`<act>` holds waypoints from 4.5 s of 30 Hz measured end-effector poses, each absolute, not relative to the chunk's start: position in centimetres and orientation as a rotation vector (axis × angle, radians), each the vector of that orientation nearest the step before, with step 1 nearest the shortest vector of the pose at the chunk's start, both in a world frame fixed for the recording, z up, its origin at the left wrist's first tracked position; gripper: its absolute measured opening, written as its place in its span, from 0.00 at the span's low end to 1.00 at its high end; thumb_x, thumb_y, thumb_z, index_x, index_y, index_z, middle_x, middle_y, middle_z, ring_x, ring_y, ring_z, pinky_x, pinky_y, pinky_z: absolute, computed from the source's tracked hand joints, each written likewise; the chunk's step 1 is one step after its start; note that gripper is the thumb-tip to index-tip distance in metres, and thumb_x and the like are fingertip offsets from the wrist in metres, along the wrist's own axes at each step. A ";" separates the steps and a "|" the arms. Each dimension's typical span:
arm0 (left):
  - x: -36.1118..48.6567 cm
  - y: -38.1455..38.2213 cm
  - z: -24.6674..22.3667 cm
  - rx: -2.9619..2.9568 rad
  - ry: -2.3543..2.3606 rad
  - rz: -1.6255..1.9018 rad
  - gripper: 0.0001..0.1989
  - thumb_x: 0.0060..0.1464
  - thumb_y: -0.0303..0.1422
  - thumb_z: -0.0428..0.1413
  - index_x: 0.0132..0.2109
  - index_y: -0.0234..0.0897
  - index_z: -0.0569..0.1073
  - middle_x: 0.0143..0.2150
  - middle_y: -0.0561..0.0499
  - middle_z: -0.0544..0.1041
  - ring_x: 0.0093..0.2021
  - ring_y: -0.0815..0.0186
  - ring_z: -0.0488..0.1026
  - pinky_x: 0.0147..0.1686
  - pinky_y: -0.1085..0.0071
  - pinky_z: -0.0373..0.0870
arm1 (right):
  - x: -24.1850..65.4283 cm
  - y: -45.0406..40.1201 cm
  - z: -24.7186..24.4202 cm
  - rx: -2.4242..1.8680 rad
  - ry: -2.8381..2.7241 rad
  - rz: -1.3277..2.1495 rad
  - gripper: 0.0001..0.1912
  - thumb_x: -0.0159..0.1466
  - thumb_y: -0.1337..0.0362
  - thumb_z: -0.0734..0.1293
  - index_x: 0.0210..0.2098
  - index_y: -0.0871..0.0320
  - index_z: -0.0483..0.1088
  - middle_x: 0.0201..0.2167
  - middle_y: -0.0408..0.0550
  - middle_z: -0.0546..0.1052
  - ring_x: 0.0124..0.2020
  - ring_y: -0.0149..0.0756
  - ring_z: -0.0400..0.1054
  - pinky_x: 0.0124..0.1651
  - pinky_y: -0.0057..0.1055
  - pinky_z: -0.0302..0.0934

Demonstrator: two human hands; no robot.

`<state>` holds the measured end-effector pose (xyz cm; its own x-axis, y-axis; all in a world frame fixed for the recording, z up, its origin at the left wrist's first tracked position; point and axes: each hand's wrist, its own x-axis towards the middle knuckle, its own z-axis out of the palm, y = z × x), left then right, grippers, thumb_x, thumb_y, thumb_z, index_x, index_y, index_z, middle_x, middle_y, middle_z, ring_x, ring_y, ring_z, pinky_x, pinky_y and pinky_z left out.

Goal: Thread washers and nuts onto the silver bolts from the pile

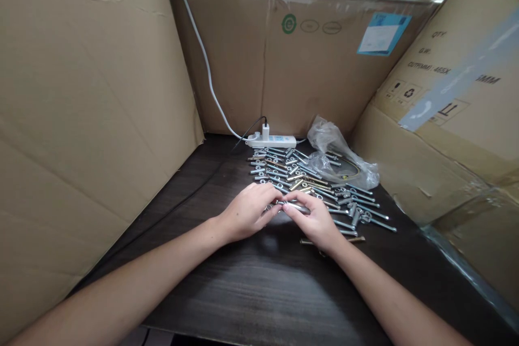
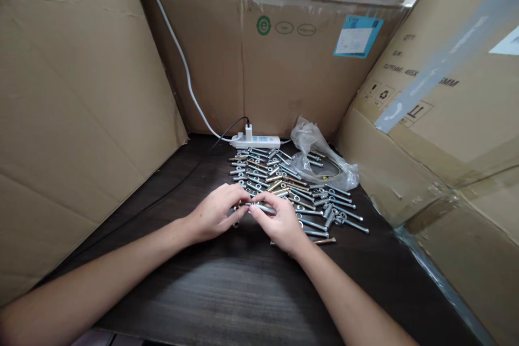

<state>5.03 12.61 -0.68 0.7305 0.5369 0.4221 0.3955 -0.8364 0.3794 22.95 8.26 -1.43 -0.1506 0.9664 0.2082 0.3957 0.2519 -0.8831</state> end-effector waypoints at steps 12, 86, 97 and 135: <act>3.6 12.6 0.3 2.832 0.816 0.245 0.07 0.54 0.36 0.53 0.34 0.37 0.67 0.30 0.52 0.73 0.30 0.64 0.71 0.28 0.71 0.62 | 24.3 9.2 -1.9 -1.462 -1.734 0.704 0.12 0.57 0.56 0.63 0.31 0.60 0.68 0.20 0.40 0.68 0.20 0.23 0.56 0.23 0.21 0.51; 4.7 12.3 0.1 2.790 0.716 0.610 0.09 0.60 0.32 0.45 0.46 0.35 0.64 0.44 0.47 0.68 0.44 0.63 0.64 0.43 0.67 0.58 | 23.3 8.5 -2.3 -1.357 -1.802 0.783 0.12 0.61 0.58 0.59 0.31 0.60 0.66 0.22 0.40 0.67 0.23 0.23 0.57 0.28 0.21 0.52; 4.6 12.6 0.0 2.807 0.768 0.598 0.13 0.63 0.35 0.41 0.39 0.35 0.67 0.39 0.48 0.68 0.40 0.64 0.64 0.40 0.66 0.57 | 23.3 8.4 -2.2 -1.364 -1.842 0.756 0.11 0.60 0.59 0.59 0.30 0.60 0.66 0.18 0.38 0.63 0.21 0.23 0.53 0.26 0.21 0.49; 4.6 12.4 0.1 2.739 0.727 0.677 0.08 0.60 0.33 0.45 0.42 0.35 0.65 0.40 0.48 0.68 0.40 0.64 0.64 0.40 0.67 0.60 | 23.2 8.3 -2.0 -1.366 -1.825 0.768 0.11 0.60 0.59 0.60 0.29 0.60 0.66 0.19 0.38 0.64 0.22 0.23 0.54 0.28 0.21 0.50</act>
